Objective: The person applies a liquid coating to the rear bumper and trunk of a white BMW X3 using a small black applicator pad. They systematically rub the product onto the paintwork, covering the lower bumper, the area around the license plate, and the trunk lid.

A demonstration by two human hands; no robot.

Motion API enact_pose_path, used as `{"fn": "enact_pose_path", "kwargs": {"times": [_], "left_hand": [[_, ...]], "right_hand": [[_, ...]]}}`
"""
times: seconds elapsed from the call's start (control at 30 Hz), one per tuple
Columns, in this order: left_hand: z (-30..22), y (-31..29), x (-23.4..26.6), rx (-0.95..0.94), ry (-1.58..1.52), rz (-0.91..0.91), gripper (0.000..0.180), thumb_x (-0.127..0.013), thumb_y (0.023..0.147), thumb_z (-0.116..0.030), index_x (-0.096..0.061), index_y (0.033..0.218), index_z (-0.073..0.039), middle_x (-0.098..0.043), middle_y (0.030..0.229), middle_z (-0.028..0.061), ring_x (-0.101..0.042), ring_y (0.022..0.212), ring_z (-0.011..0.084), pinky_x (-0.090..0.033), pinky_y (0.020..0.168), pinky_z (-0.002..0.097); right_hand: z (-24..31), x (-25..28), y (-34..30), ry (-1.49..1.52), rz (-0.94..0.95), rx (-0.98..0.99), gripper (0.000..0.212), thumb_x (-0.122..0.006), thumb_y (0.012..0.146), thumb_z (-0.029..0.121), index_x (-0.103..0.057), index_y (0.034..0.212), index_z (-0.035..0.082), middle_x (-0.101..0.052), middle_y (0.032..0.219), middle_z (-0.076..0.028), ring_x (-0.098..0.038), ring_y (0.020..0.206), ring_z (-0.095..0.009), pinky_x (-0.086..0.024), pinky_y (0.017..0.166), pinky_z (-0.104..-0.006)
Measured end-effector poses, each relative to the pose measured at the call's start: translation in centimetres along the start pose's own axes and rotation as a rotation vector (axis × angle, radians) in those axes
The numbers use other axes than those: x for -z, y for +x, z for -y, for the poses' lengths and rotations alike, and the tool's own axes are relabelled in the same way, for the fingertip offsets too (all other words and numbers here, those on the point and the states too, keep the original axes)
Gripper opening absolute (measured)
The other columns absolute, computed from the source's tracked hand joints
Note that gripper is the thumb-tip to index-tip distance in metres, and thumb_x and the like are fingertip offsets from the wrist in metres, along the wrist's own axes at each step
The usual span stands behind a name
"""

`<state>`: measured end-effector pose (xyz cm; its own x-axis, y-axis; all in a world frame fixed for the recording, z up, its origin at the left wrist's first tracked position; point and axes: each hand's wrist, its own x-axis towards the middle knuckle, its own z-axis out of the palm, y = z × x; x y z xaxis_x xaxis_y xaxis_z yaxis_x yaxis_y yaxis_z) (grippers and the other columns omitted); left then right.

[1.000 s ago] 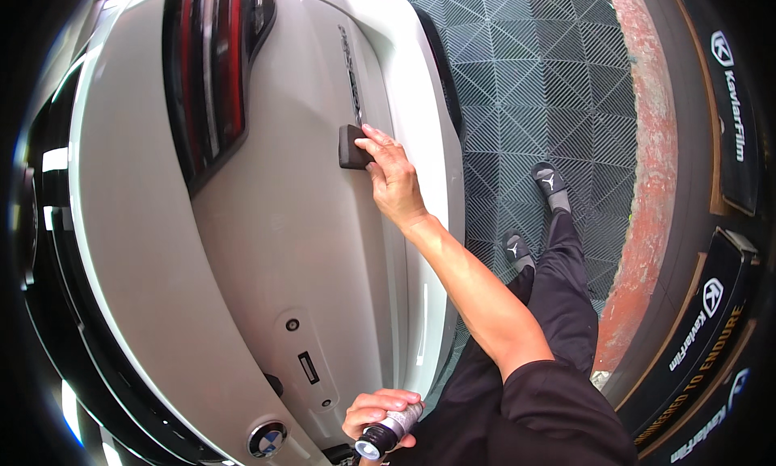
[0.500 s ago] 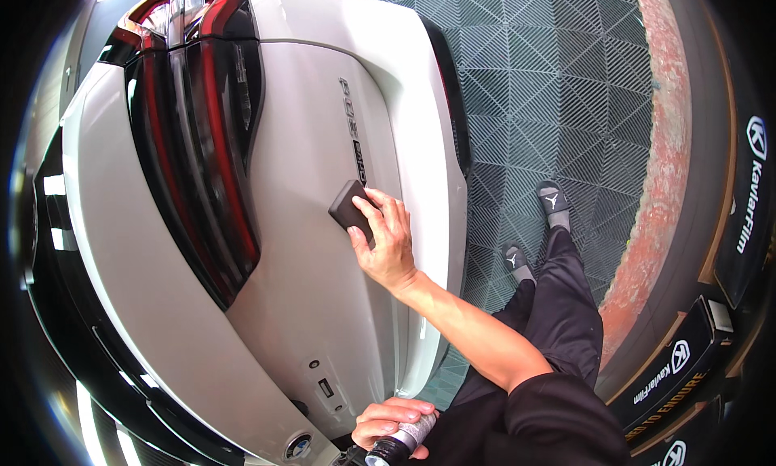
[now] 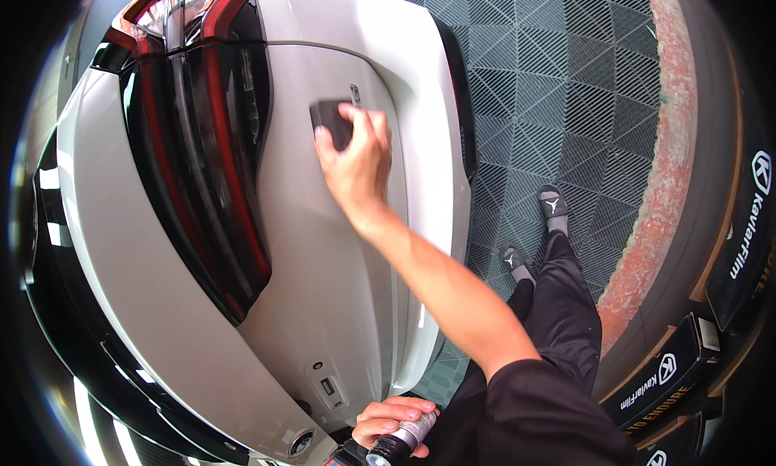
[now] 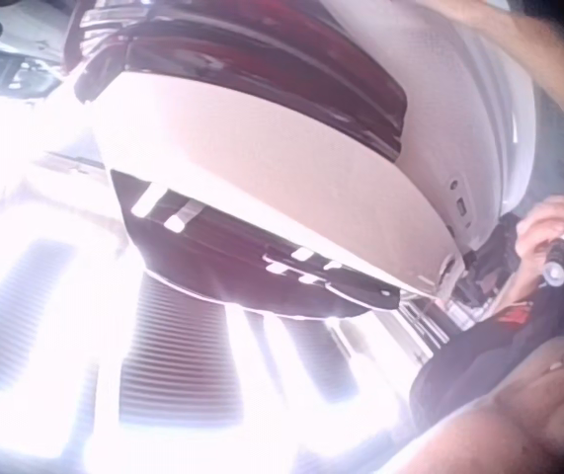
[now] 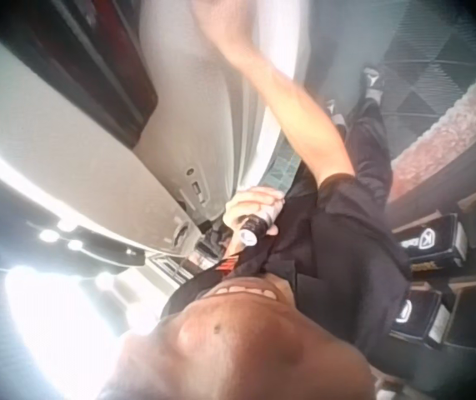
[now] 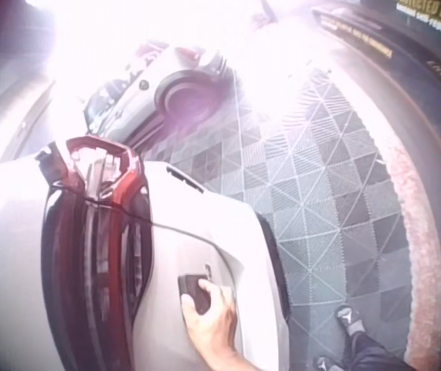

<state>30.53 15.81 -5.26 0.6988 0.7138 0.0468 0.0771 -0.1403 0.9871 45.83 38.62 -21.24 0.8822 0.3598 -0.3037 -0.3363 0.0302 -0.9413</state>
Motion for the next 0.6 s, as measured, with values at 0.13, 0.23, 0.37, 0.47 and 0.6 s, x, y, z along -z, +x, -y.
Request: {"fn": "enact_pose_path", "kwargs": {"times": [0.13,0.23,0.37,0.47,0.6], "left_hand": [[0.2,0.1,0.3,0.01,-0.011,0.014,0.068,-0.093,0.067,-0.009,-0.055,0.123,0.003,-0.062,0.108,0.0256,-0.068,0.09,0.0467,-0.059,0.073,0.0525],[1.1,-0.7,0.9,0.005,0.006,0.035,0.068,-0.092,0.067,-0.009,-0.055,0.122,0.003,-0.062,0.108,0.0258,-0.068,0.09,0.0465,-0.059,0.073,0.0524],[1.0,-1.7,1.4,0.058,0.074,0.049,0.068,-0.092,0.068,-0.009,-0.054,0.123,0.002,-0.062,0.107,0.0252,-0.068,0.09,0.0456,-0.059,0.074,0.0516],[1.1,-0.4,0.7,0.062,0.065,0.038,0.067,-0.092,0.068,-0.01,-0.053,0.122,0.001,-0.062,0.105,0.0246,-0.069,0.09,0.045,-0.059,0.074,0.051],[2.0,0.1,-0.1,0.054,0.047,0.01,0.065,-0.091,0.069,-0.012,-0.053,0.12,0.001,-0.063,0.103,0.0241,-0.069,0.089,0.0445,-0.06,0.073,0.0506]], "right_hand": [[-1.5,-0.6,6.8,0.075,0.099,0.274,0.037,-0.074,0.075,0.018,-0.069,0.109,0.003,-0.066,0.114,-0.015,-0.061,0.11,-0.033,-0.05,0.097,-0.0421],[-3.5,0.1,9.8,0.09,0.222,0.425,0.038,-0.07,0.078,0.016,-0.069,0.115,0.006,-0.067,0.122,-0.011,-0.064,0.111,-0.026,-0.051,0.098,-0.0374],[-5.5,0.5,11.3,0.096,0.296,0.395,0.04,-0.068,0.08,0.014,-0.068,0.12,0.01,-0.066,0.126,-0.007,-0.065,0.112,-0.022,-0.051,0.097,-0.0357],[-7.7,1.4,10.9,0.088,0.315,0.275,0.041,-0.066,0.077,0.016,-0.066,0.119,0.011,-0.068,0.12,-0.005,-0.066,0.107,-0.023,-0.052,0.094,-0.0348],[-11.2,3.3,7.7,0.145,0.332,0.219,0.041,-0.067,0.075,0.012,-0.064,0.116,0.009,-0.065,0.124,-0.006,-0.064,0.11,-0.025,-0.052,0.092,-0.0355]]}}
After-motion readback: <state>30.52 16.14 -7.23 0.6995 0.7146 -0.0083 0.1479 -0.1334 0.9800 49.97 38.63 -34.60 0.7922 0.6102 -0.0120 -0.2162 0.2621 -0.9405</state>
